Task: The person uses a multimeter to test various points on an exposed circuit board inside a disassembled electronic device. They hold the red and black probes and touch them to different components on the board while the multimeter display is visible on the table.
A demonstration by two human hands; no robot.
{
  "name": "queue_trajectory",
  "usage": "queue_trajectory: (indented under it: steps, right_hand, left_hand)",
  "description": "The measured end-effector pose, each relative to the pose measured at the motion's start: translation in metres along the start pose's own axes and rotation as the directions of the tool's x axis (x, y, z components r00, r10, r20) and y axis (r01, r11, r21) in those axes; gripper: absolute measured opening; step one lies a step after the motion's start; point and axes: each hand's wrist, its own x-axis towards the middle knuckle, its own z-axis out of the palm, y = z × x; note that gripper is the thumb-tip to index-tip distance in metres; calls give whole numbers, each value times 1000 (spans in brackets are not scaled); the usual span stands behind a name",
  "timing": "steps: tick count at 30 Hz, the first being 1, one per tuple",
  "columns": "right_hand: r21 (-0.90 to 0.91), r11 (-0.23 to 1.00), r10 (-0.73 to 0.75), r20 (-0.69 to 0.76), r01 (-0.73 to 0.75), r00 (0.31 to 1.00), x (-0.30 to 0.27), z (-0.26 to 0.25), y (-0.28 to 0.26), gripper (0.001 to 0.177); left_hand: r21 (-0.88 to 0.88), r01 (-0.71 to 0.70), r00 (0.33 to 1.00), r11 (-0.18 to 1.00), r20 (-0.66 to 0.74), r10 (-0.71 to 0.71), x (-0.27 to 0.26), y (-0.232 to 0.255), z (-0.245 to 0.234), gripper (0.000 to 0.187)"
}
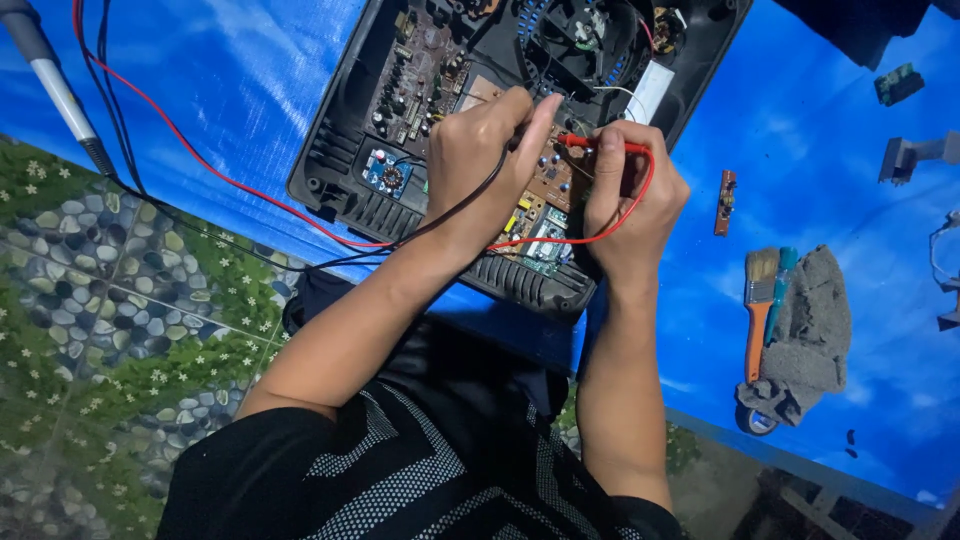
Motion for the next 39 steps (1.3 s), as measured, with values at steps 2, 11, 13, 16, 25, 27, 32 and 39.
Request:
queue_trajectory:
  steps: [2, 11, 13, 16, 25, 27, 32, 39]
  right_hand:
    - [-3, 1000, -3, -3, 3, 1000, 0, 0, -1, 23]
    - [20, 1000, -1, 11, 1, 1000, 0, 1, -1, 21]
    - [22, 1000, -10, 11, 10, 1000, 1, 1, -1, 21]
    - [22, 1000, -9, 10, 8, 1000, 1, 1, -3, 21]
    - [13, 1000, -21, 5, 21, 1000, 1, 1, -4, 22]
    - [35, 999, -1, 13, 0, 1000, 1, 1, -5, 21]
    - [27, 1000, -1, 14, 1, 1000, 1, 1, -4, 22]
    - [15, 1000, -12, 2, 12, 1000, 1, 0, -5, 21]
  left_hand:
    - [15, -4, 1000, 1000, -14, 4, 1, 0, 0, 40]
    - [21, -5, 1000, 1000, -28, 6, 3, 3, -4, 37]
    - [19, -19, 999, 1000, -28, 20, 3, 4, -4, 37]
    - [32, -27, 999, 999, -27, 28, 3, 3, -4, 38]
    - [19, -5, 1000, 1000, -16, 5, 2, 1, -3, 38]
    - [8, 10, 1000, 1000, -6, -10, 2, 1, -3, 37]
    - [6, 4, 1000, 1000, -6, -3, 2, 1, -2, 37]
    - [35, -21, 999, 999, -26, 22, 2, 3, -5, 37]
